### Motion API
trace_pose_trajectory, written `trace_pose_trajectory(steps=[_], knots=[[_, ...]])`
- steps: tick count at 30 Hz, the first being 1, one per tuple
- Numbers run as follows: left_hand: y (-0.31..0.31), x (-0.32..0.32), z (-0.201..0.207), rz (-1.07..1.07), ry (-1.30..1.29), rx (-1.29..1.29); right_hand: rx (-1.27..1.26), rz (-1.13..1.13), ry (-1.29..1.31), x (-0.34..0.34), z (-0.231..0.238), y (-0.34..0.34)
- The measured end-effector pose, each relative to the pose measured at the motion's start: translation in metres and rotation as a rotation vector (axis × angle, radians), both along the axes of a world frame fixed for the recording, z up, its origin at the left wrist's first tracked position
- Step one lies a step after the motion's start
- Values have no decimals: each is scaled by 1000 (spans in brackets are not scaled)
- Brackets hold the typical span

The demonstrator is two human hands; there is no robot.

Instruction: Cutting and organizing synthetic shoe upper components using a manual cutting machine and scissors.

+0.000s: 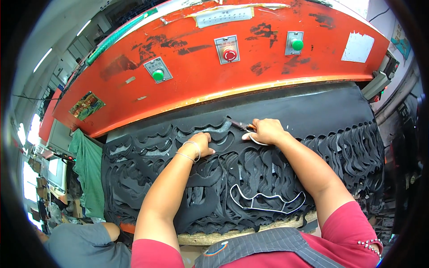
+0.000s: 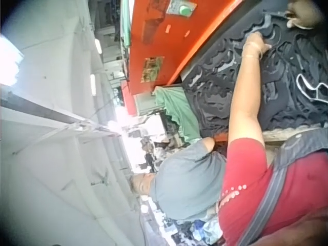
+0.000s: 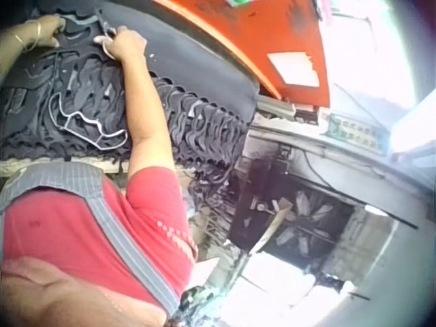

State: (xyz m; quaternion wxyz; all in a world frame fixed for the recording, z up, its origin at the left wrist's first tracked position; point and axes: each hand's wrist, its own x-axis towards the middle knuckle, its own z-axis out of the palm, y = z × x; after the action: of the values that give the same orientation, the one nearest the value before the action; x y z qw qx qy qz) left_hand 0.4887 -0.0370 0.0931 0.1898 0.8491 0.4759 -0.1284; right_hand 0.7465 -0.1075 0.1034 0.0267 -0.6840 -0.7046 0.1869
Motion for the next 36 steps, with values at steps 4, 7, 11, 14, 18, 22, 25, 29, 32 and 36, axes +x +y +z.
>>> trace_pose_trajectory(steps=[4, 7, 11, 14, 18, 22, 25, 29, 32, 36], knots=[[-6, 9, 0, 67, -28, -58, -10, -19, -9, 4, 0, -8], [-11, 9, -8, -129, -135, 103, -10, -13, -15, 5, 5, -9], [-7, 0, -4, 119, -297, 22, 3, 2, -12, 1, 7, -8], [-2, -12, -3, 62, -326, -78, -13, 7, -45, -5, 10, -9], [14, -33, 13, -1, -621, 48, -24, -13, -53, -11, 6, -9], [22, -77, 24, 381, -938, -367, -46, 6, -75, -17, 2, -9], [17, -80, 11, 348, -976, -318, -106, 88, -116, -11, 10, -6], [23, -79, 19, 284, -893, -250, -4, 324, -122, -24, 36, 2], [30, -63, 28, 92, -729, -97, -124, 453, -144, -63, 58, 6], [32, -48, 36, -67, -536, -8, -244, 506, -243, -97, 47, 22]])
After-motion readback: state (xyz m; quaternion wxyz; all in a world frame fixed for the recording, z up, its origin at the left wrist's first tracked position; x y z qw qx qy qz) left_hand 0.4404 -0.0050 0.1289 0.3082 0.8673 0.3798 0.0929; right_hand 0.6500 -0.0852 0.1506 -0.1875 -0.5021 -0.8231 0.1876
